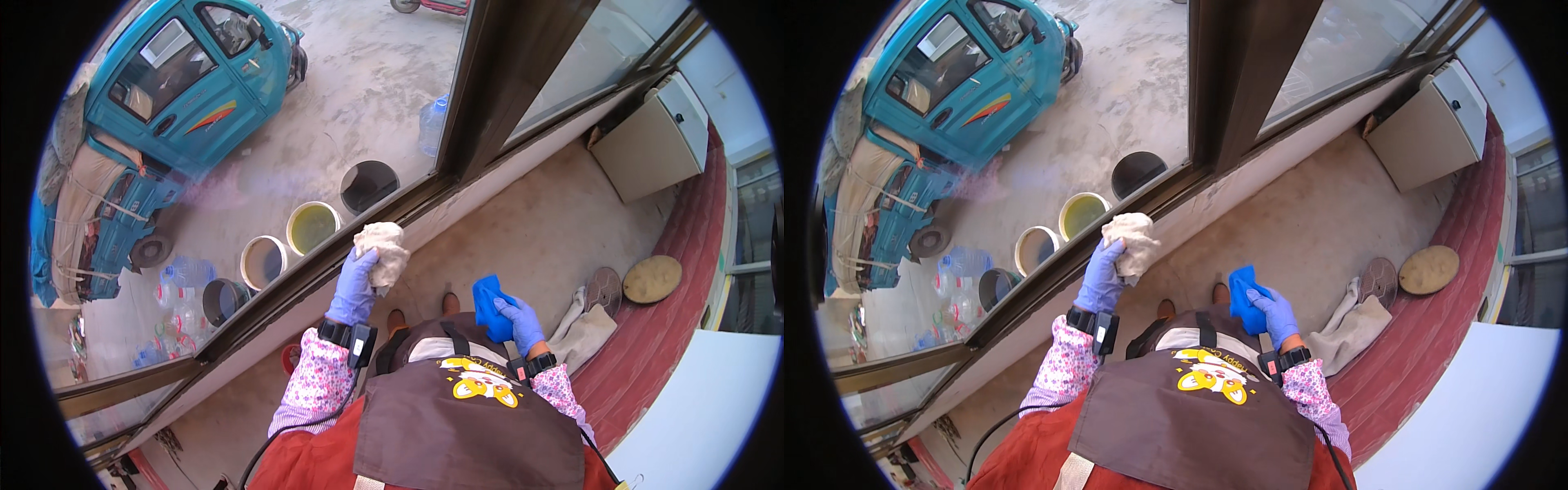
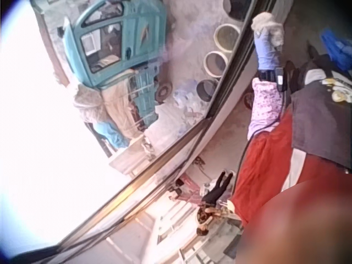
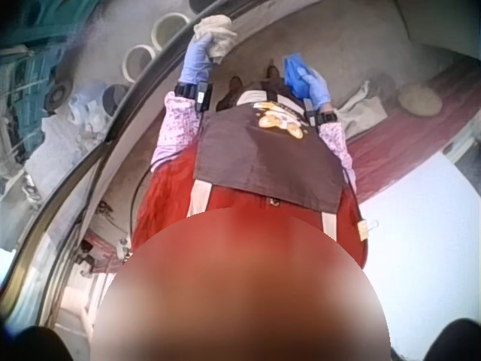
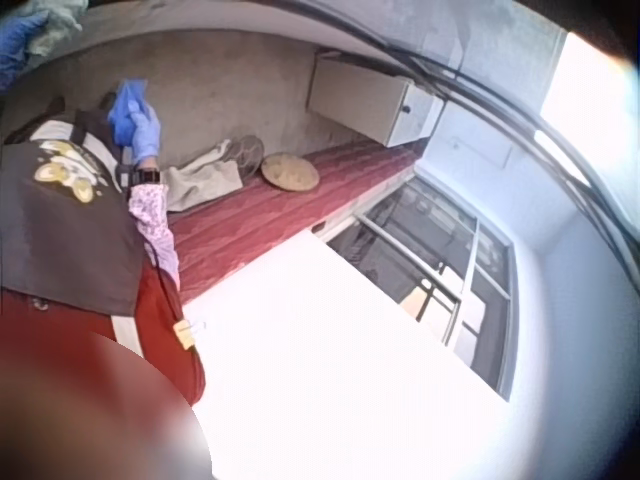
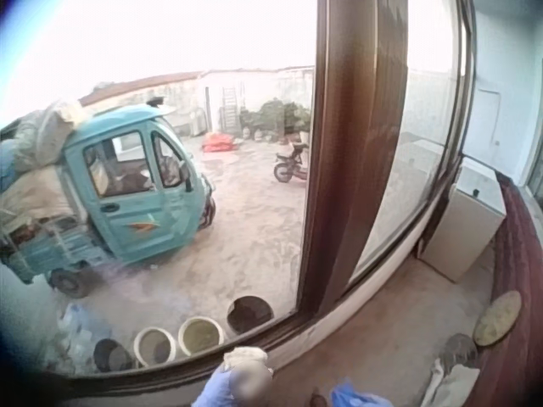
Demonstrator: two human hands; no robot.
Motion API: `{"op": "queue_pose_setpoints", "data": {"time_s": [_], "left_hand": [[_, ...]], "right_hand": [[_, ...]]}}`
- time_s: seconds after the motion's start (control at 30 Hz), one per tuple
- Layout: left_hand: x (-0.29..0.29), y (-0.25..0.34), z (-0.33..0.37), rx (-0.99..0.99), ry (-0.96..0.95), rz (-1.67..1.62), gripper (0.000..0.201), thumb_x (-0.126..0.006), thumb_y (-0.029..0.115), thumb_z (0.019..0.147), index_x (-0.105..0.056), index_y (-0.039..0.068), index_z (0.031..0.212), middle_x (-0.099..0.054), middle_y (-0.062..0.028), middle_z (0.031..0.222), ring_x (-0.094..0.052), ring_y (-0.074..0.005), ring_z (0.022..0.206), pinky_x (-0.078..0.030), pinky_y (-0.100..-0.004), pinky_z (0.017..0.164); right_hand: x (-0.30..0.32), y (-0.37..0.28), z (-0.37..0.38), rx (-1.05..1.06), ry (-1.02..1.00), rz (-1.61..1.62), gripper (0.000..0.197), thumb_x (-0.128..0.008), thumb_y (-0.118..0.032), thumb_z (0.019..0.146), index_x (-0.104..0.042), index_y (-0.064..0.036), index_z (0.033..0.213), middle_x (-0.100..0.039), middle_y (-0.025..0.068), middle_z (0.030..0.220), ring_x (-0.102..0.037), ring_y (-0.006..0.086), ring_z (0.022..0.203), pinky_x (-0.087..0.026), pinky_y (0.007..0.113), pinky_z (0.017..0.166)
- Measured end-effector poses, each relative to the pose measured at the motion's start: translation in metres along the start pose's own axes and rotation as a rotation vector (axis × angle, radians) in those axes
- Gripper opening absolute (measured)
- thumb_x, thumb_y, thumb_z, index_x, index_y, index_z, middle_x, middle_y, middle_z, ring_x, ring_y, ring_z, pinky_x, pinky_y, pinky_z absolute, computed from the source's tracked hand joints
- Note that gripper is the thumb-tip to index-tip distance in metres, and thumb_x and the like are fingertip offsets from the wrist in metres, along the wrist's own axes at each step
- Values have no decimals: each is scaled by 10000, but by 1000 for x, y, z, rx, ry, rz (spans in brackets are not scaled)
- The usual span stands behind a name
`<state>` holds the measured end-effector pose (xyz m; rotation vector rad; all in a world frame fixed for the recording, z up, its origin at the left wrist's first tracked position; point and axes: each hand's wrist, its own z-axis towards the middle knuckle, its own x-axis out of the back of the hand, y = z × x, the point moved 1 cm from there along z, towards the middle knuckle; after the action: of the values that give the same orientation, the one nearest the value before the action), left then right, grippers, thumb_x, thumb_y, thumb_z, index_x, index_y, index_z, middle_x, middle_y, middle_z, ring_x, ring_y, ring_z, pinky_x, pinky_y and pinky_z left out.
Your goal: The person wipes the exterior glass of a large window and the window frame using a blue cloth and a spray bottle. They repeatedly spray and wipe different sections of the glass and frame, then briefly handle a small black object on a nearby freezer before resuming wiping.
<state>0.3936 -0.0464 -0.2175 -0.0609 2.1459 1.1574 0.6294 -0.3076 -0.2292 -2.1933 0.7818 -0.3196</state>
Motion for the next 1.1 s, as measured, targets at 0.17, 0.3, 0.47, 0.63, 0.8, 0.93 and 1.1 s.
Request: {"op": "queue_pose_setpoints", "data": {"time_s": [0.17,0.3,0.47,0.63,0.8,0.93,1.1], "left_hand": [[-24,-4,18,-158,143,216,361,-521,20,893,-524,35,1254,-621,-64,1134,-618,-173,992,-513,-312,875],[-43,-7,27,-26,28,55,375,-499,0,876,-528,29,1249,-619,-62,1130,-618,-174,1003,-510,-311,883],[-51,-8,17,77,25,411,400,-501,5,853,-538,20,1251,-616,-66,1134,-610,-172,1010,-497,-313,899],[-5,-11,-15,61,101,442,434,-490,-2,820,-539,4,1251,-624,-66,1121,-612,-171,995,-489,-304,900],[70,-11,-64,7,314,417,429,-480,-8,825,-536,-3,1250,-641,-91,1115,-632,-185,981,-509,-318,873],[114,-15,-108,-42,461,283,445,-467,-27,837,-503,-12,1280,-629,-106,1141,-638,-224,987,-524,-344,876],[149,-10,-157,-37,514,302,443,-485,-24,839,-513,-13,1281,-628,-92,1144,-634,-193,987,-519,-311,861]], "right_hand": [[13,8,-1,-50,10,84,503,-690,-314,856,-587,16,1220,-657,105,1060,-622,165,924,-497,285,821],[23,11,5,-61,13,146,510,-690,-307,857,-573,14,1235,-653,106,1073,-624,170,935,-507,293,805],[14,-18,21,-25,25,72,502,-682,-293,865,-554,-2,1253,-642,106,1108,-627,167,939,-518,304,789],[-22,-89,33,88,-275,272,490,-667,-316,874,-536,-27,1247,-641,86,1090,-642,165,908,-536,332,790],[-76,-132,83,123,-213,137,478,-680,-294,861,-550,-13,1224,-643,86,1064,-635,150,896,-518,290,758],[-127,-154,160,402,87,-155,452,-656,-320,860,-582,-18,1189,-662,130,1055,-640,210,911,-507,325,788],[-191,-128,184,370,425,-890,413,-522,-391,841,-625,-67,1075,-625,247,1108,-602,422,1005,-474,496,845]]}}
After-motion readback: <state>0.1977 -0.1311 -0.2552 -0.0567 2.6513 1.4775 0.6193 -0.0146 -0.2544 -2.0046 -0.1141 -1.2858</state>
